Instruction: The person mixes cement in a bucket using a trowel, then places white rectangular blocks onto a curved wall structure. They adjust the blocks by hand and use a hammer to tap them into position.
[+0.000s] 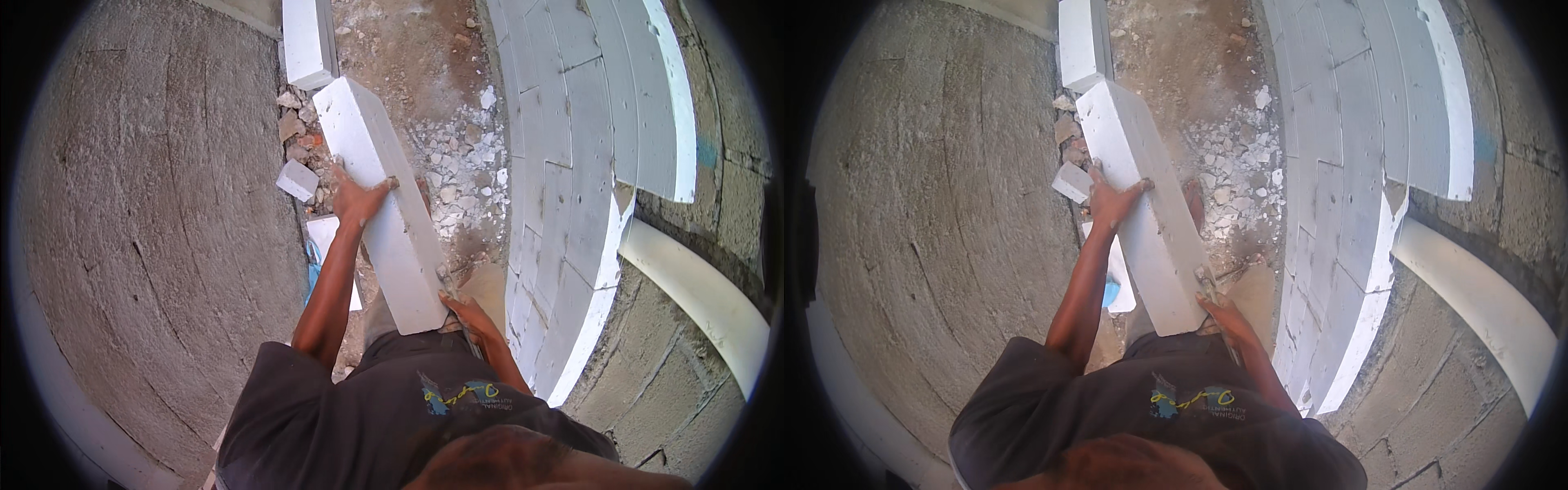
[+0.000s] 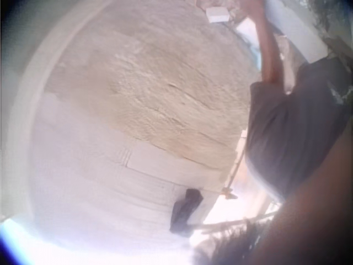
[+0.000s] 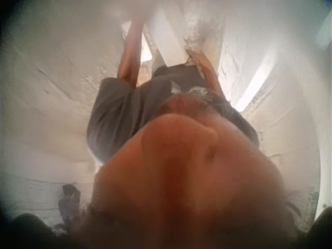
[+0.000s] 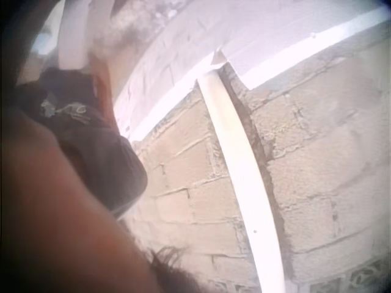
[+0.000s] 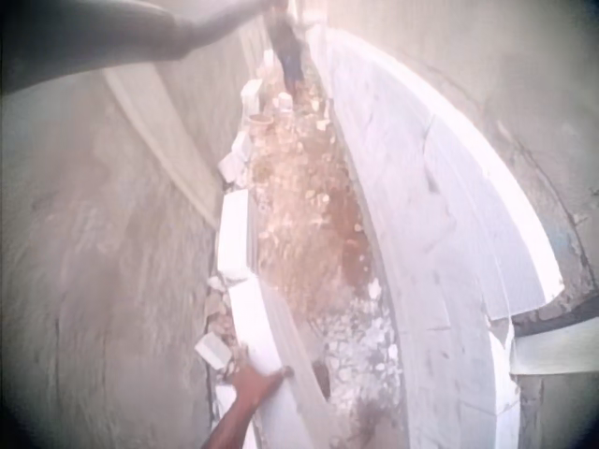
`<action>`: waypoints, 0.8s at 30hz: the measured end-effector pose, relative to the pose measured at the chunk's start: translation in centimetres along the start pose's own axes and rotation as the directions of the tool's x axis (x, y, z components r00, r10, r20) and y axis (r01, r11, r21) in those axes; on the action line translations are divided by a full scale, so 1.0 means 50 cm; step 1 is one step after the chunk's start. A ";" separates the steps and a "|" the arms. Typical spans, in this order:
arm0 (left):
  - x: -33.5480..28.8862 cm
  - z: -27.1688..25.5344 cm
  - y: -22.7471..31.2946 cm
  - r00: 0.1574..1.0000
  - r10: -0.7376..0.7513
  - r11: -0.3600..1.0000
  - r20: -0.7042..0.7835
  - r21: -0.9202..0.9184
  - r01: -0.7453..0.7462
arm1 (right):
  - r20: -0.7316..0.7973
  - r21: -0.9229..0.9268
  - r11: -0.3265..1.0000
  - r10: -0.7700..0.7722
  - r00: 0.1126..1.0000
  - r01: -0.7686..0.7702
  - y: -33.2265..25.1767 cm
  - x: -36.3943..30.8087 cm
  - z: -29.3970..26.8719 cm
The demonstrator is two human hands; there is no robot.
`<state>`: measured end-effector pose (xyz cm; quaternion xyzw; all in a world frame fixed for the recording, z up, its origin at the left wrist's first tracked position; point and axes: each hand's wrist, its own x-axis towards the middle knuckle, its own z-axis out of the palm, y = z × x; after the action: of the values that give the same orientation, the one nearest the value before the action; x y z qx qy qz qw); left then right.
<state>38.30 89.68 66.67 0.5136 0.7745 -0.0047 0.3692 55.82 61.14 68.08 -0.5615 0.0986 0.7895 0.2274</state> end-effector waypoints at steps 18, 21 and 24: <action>0.409 -0.072 0.249 0.946 0.221 0.959 -0.238 -0.122 -0.255 | 0.080 -0.264 0.958 0.137 0.987 -0.112 -0.507 0.307 0.030; 0.485 -0.051 0.262 0.948 0.229 0.968 -0.219 -0.048 -0.245 | 0.189 -0.145 0.974 0.198 0.962 -0.172 -0.527 0.448 0.038; 0.608 -0.039 0.262 0.919 0.326 0.938 -0.221 -0.046 -0.343 | 0.281 -0.042 0.993 0.120 0.952 -0.113 -0.538 0.613 0.084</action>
<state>41.62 120.71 55.43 0.6200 0.7094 0.1454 0.3019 56.80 94.08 43.68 -0.4390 0.0882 0.8748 0.1851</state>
